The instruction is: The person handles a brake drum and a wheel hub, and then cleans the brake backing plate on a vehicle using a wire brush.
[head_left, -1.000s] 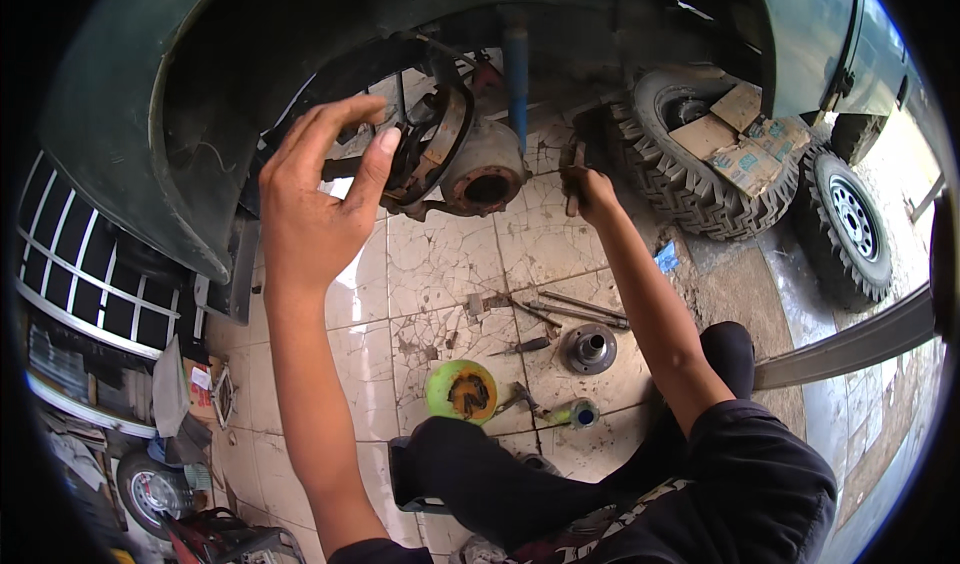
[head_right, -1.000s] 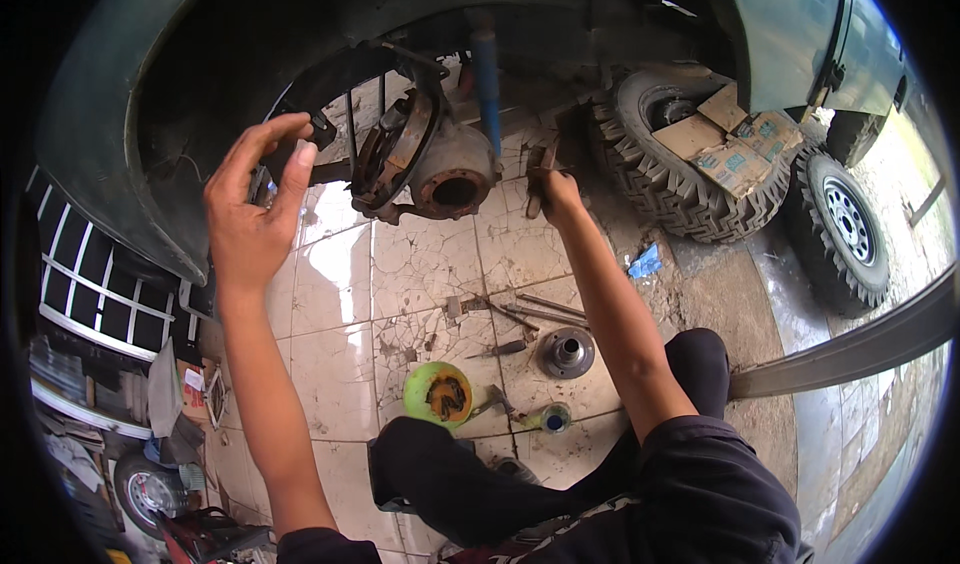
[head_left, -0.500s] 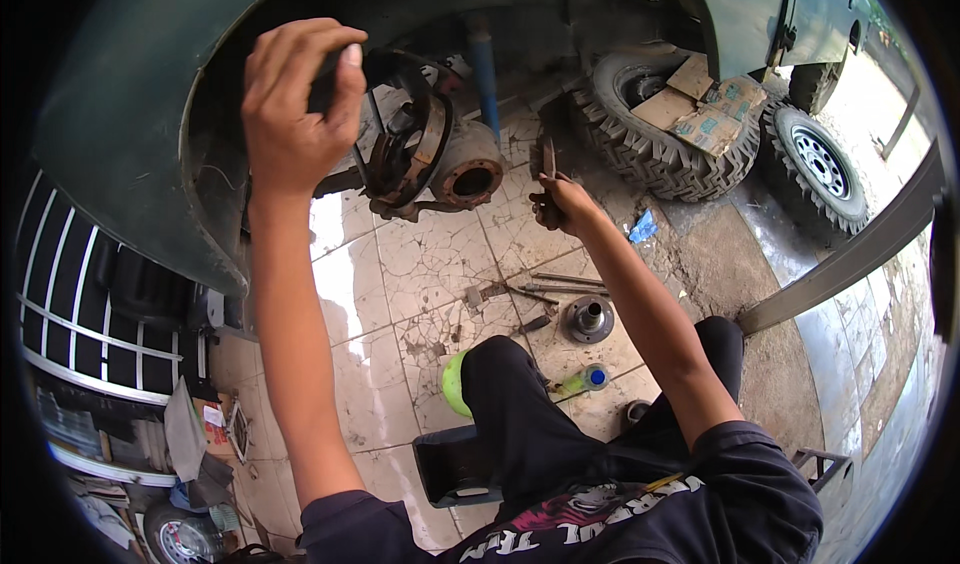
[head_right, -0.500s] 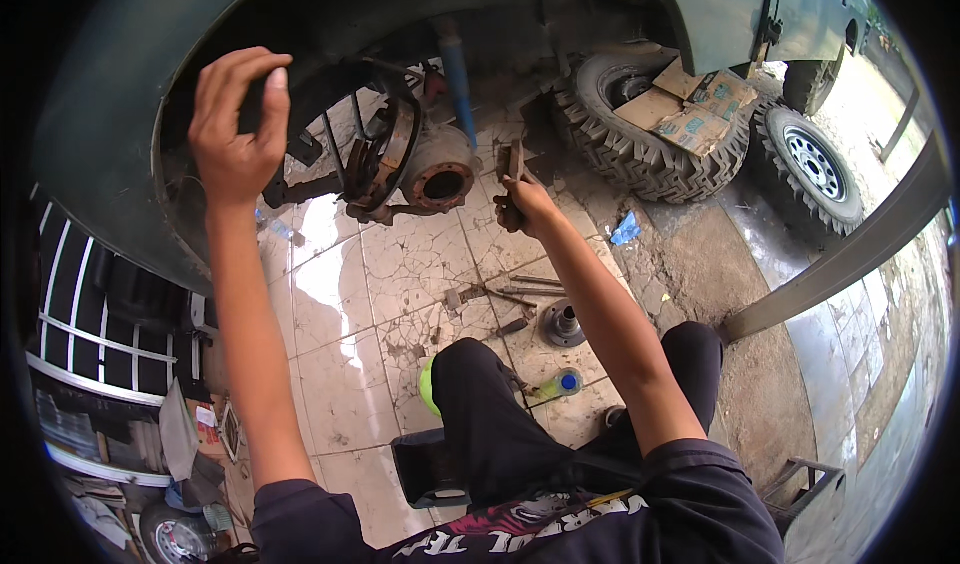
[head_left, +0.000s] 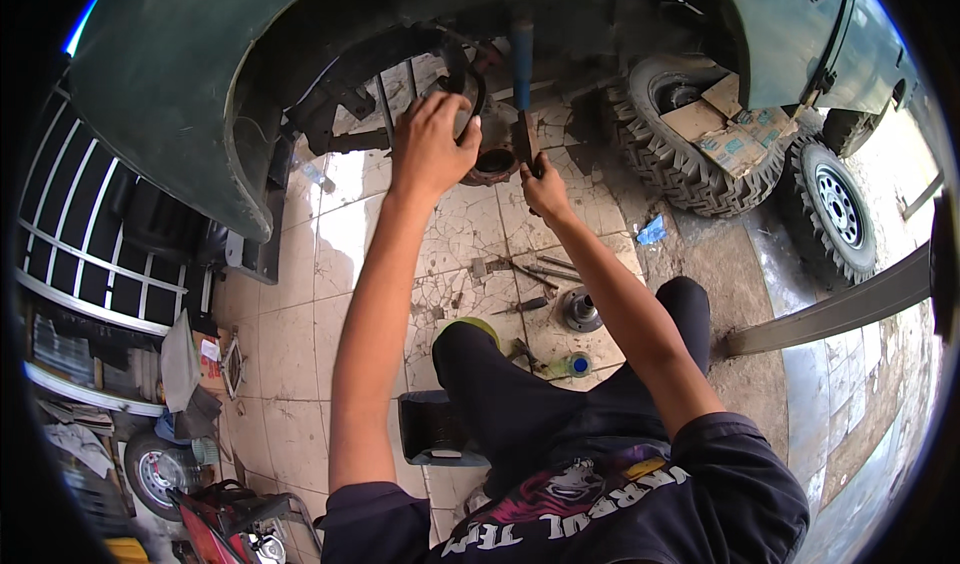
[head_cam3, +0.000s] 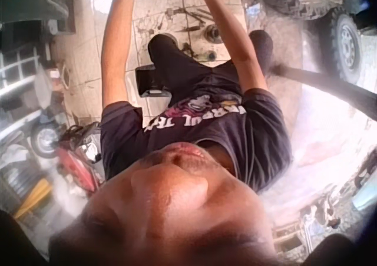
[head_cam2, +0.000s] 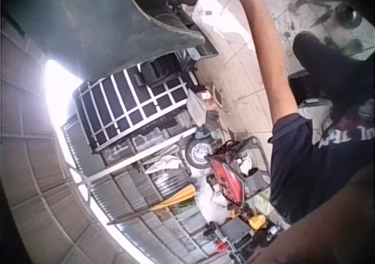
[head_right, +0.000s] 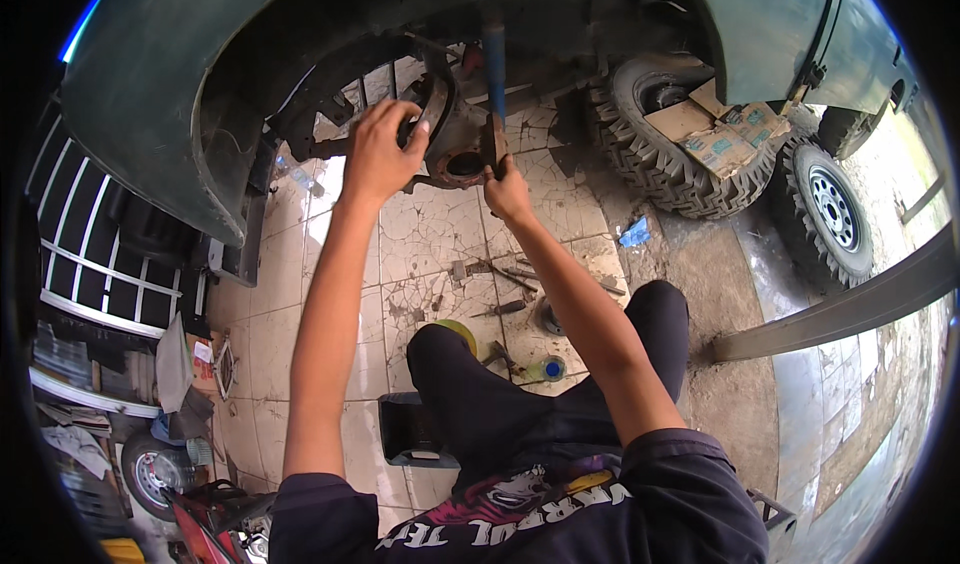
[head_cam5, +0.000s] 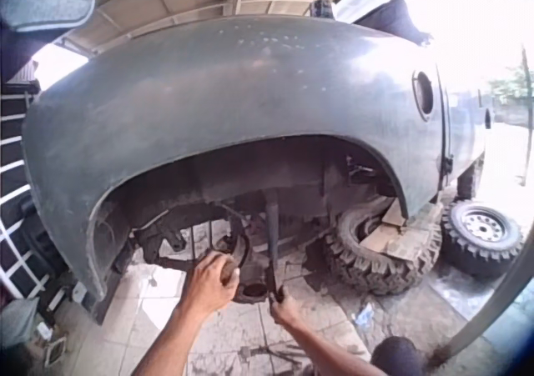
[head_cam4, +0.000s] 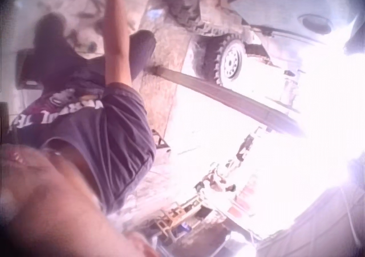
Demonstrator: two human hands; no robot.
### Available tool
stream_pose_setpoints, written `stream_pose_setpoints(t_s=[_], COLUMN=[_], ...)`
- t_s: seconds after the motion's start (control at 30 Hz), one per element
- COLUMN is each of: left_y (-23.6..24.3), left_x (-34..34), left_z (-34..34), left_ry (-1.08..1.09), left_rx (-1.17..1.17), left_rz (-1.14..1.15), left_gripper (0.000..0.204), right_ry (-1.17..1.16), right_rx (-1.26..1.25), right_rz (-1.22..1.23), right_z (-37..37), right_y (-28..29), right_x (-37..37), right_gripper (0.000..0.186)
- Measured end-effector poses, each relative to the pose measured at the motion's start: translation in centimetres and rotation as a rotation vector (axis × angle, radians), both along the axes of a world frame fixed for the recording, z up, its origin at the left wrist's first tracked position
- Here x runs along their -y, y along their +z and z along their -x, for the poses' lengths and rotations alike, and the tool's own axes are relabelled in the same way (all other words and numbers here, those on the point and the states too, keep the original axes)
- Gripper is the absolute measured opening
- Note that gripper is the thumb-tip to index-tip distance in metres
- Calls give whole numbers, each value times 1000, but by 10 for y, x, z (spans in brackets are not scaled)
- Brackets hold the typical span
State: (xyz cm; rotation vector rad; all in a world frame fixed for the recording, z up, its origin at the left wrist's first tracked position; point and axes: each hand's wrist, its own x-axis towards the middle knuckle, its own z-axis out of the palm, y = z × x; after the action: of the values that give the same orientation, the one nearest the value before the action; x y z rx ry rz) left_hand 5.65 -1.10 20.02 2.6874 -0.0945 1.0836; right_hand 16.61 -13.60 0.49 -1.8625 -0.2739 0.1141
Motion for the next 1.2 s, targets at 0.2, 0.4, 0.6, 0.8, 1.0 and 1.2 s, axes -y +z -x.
stream_pose_setpoints(t_s=[0.2,0.4,0.6,0.8,1.0,1.2], left_y=[-126,-170,-164,-147,-141,-149], left_x=[-56,-103,-82,-91,-95,-97], left_z=[-50,-78,-97,-92,-102,-96], left_ry=[398,273,255,354,278,345], left_rx=[-128,-248,-362,-607,-580,-542], left_rz=[65,272,326,370,353,270], left_gripper=[68,85,82,81,83,89], right_ry=[72,161,325,324,379,357], right_rx=[134,228,212,377,297,304], right_rz=[99,204,315,281,340,261], right_z=[-3,-4,-98,-69,-84,-72], right_y=[13,5,34,11,40,13], right_x=[-11,-32,-20,20,7,13], right_gripper=[64,66,56,50,62,65])
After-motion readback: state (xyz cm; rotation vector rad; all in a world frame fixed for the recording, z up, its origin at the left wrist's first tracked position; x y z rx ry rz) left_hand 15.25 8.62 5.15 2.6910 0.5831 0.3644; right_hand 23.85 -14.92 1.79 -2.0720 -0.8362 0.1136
